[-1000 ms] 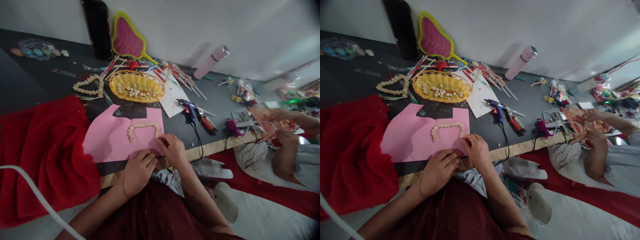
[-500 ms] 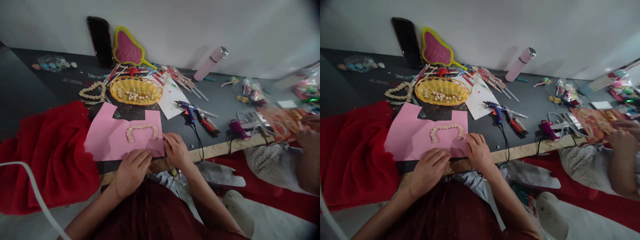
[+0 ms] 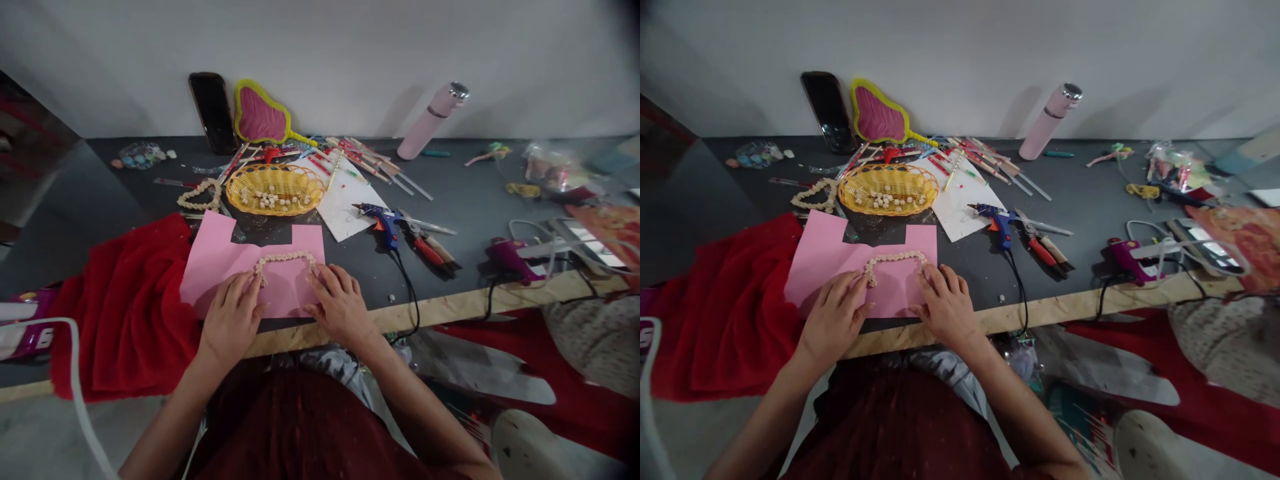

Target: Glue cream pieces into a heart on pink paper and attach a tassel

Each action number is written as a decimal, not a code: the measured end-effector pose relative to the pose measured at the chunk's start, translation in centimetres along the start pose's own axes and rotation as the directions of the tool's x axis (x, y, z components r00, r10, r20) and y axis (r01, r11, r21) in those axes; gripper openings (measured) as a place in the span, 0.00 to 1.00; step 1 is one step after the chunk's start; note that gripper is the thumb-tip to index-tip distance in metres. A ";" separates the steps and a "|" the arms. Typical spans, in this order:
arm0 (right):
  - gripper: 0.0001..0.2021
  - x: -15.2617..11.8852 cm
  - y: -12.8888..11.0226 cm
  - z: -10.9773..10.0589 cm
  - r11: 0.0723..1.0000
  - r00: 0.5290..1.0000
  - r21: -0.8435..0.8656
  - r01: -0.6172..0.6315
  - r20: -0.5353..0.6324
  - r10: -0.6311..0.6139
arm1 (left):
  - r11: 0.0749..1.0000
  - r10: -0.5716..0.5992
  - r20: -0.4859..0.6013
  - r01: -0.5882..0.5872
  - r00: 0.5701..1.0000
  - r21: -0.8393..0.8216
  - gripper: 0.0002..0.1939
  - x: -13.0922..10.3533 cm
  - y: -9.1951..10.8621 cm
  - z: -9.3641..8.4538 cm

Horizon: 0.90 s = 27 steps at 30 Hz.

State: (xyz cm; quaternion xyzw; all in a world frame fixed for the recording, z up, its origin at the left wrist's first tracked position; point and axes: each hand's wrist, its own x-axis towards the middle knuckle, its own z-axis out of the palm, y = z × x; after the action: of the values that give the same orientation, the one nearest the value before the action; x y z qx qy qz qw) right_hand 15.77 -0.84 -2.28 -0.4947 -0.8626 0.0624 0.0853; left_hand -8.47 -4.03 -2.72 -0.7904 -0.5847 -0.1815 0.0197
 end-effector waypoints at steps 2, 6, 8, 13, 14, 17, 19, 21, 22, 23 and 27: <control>0.29 0.0 0.1 0.0 1.000 1.000 0.009 -0.009 0.003 0.009 | 1.000 -0.012 0.018 0.011 1.000 0.025 0.28 0.1 0.0 0.1; 0.30 0.6 0.1 -0.4 0.999 0.998 0.003 -0.050 -0.026 0.050 | 0.997 -0.020 0.059 0.015 0.998 0.081 0.33 0.3 0.1 0.5; 0.29 1.1 -0.1 -0.5 0.998 0.998 -0.011 -0.055 -0.034 0.054 | 0.995 -0.025 0.078 0.017 0.997 0.097 0.34 0.5 0.3 0.6; 0.31 1.9 -0.6 0.2 0.999 0.999 -0.023 -0.040 -0.011 0.040 | 0.994 -0.026 0.087 0.016 0.996 0.110 0.34 0.8 0.9 1.0; 0.32 1.9 -0.7 0.4 0.999 0.999 -0.024 -0.042 -0.007 0.042 | 0.994 -0.022 0.084 0.012 0.996 0.113 0.34 0.8 1.0 1.0; 0.33 1.9 -0.8 0.9 0.999 0.999 -0.025 -0.046 -0.011 0.046 | 0.992 -0.017 0.073 0.008 0.997 0.122 0.34 0.9 1.1 1.1; 0.33 1.9 -0.8 1.1 0.999 0.999 -0.024 -0.045 -0.021 0.045 | 0.992 -0.020 0.073 0.010 0.997 0.129 0.34 0.9 1.1 1.1; 0.33 1.8 -0.8 1.2 0.998 0.998 -0.023 -0.050 -0.026 0.049 | 0.991 -0.024 0.079 0.013 0.997 0.135 0.34 0.8 1.1 1.1; 0.33 1.8 -0.8 1.2 0.998 0.998 -0.021 -0.053 -0.024 0.052 | 0.990 -0.026 0.084 0.014 0.996 0.137 0.34 0.8 1.1 1.1; 0.33 1.8 -0.7 1.1 0.998 0.998 -0.020 -0.054 -0.020 0.054 | 0.990 -0.027 0.087 0.015 0.996 0.139 0.34 0.9 1.1 1.1; 0.33 2.2 -0.4 0.4 0.997 0.998 -0.018 -0.069 -0.011 0.069 | 0.989 -0.024 0.091 0.010 0.996 0.150 0.35 1.3 0.9 0.8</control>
State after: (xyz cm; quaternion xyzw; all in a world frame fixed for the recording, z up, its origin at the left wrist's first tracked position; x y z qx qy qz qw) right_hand 14.27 0.91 -2.44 -0.5253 -0.8450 0.0550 0.0832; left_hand -7.13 -2.95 -2.92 -0.7893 -0.6037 -0.1003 0.0502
